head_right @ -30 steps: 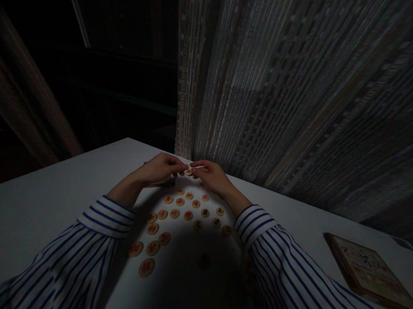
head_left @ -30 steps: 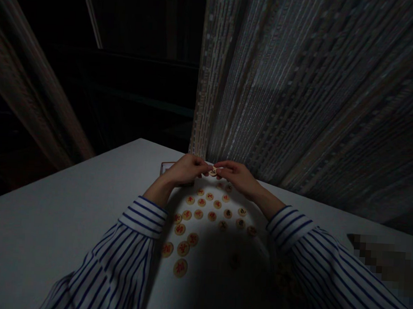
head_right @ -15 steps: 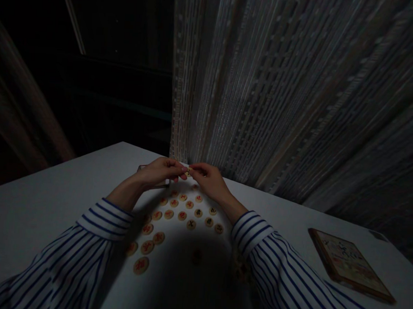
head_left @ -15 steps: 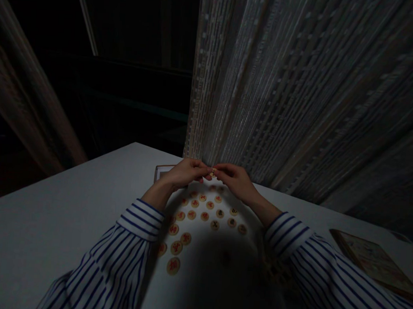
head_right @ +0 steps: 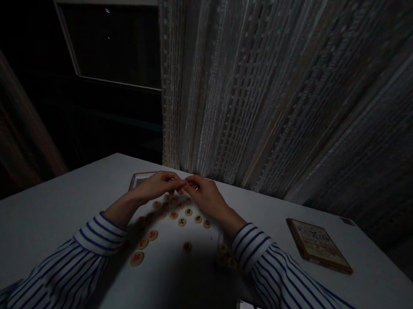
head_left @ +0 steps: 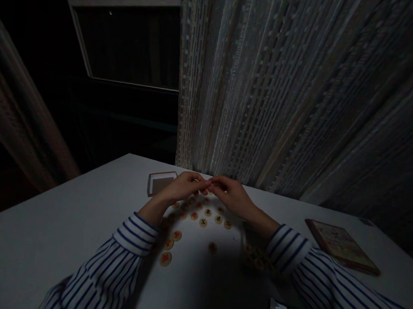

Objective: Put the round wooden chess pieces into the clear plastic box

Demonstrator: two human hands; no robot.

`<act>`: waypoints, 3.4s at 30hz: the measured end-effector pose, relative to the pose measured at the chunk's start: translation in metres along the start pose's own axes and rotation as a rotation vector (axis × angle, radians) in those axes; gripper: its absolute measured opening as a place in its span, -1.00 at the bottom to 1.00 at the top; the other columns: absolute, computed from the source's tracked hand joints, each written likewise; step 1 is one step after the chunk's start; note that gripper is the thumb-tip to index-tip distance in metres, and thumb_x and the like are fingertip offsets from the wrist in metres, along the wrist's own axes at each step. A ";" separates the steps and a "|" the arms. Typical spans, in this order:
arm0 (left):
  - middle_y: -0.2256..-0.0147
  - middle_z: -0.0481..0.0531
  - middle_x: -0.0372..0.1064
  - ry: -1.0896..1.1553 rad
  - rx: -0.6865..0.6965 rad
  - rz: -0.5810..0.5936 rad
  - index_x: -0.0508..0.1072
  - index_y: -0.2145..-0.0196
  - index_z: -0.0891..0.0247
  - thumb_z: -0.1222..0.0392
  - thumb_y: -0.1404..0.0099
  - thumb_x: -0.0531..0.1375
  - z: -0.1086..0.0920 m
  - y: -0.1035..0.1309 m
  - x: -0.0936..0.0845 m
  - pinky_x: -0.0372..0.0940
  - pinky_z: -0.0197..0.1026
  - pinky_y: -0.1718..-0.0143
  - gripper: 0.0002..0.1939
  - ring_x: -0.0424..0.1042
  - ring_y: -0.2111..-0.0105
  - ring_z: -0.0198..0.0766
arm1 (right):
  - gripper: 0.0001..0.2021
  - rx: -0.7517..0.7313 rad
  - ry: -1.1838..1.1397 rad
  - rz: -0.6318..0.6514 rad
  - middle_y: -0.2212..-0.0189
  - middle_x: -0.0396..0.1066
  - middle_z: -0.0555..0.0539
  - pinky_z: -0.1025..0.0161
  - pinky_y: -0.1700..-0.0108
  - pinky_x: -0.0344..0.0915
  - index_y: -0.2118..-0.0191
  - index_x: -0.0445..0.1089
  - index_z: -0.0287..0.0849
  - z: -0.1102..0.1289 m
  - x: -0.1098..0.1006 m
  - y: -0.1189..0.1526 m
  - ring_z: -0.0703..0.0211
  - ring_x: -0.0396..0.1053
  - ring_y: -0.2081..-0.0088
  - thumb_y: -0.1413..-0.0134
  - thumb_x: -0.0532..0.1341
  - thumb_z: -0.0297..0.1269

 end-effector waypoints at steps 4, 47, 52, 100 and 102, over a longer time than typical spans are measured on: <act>0.52 0.00 0.42 0.012 -0.008 0.019 0.43 0.46 0.32 -0.02 -0.05 0.19 -0.003 0.011 0.007 0.04 -0.37 0.62 -0.69 0.19 0.63 -0.43 | -0.81 -0.014 -0.014 0.010 0.33 0.48 -0.04 0.28 0.22 0.26 0.22 0.43 -0.20 0.011 -0.006 0.013 0.22 0.39 0.27 -0.06 0.13 -0.32; 0.59 -0.05 0.38 0.407 -0.124 -0.114 0.47 0.50 0.35 0.17 0.17 0.33 0.008 0.040 0.152 0.19 -0.32 0.49 -0.76 0.31 0.56 -0.38 | -0.82 0.242 -0.056 -0.106 0.35 0.47 -0.03 0.25 0.19 0.26 0.30 0.43 -0.18 -0.031 -0.083 0.141 0.20 0.38 0.27 -0.04 0.10 -0.27; 0.59 -0.06 0.40 0.507 -0.161 -0.155 0.46 0.49 0.34 0.14 0.17 0.35 0.017 0.044 0.159 0.20 -0.32 0.47 -0.73 0.32 0.55 -0.37 | -0.77 0.228 -0.009 -0.040 0.25 0.46 -0.07 0.25 0.16 0.26 0.20 0.43 -0.19 -0.037 -0.081 0.144 0.19 0.37 0.20 -0.06 0.10 -0.27; 0.16 0.14 0.36 -0.387 0.227 -0.241 0.40 0.26 0.26 0.36 -0.18 0.02 0.011 0.055 0.157 0.23 -0.04 0.09 -0.79 0.32 0.14 -0.13 | -0.80 0.137 0.797 0.426 0.33 0.45 -0.07 0.19 0.31 0.21 0.25 0.43 -0.08 -0.068 -0.084 0.150 0.07 0.36 0.28 0.06 0.18 -0.36; 0.15 0.14 0.36 -0.408 0.224 -0.241 0.40 0.25 0.26 0.37 -0.19 0.01 0.015 0.054 0.159 0.23 -0.03 0.08 -0.77 0.33 0.13 -0.12 | -0.81 0.136 0.793 0.431 0.33 0.45 -0.08 0.19 0.30 0.22 0.26 0.43 -0.09 -0.070 -0.083 0.149 0.08 0.36 0.28 0.05 0.18 -0.36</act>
Point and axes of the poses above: each hand's wrist, its own y-axis away from the middle knuckle, its own x-axis out of the palm, z = x × y, the point moved 10 cm from there along -y, towards the middle knuckle
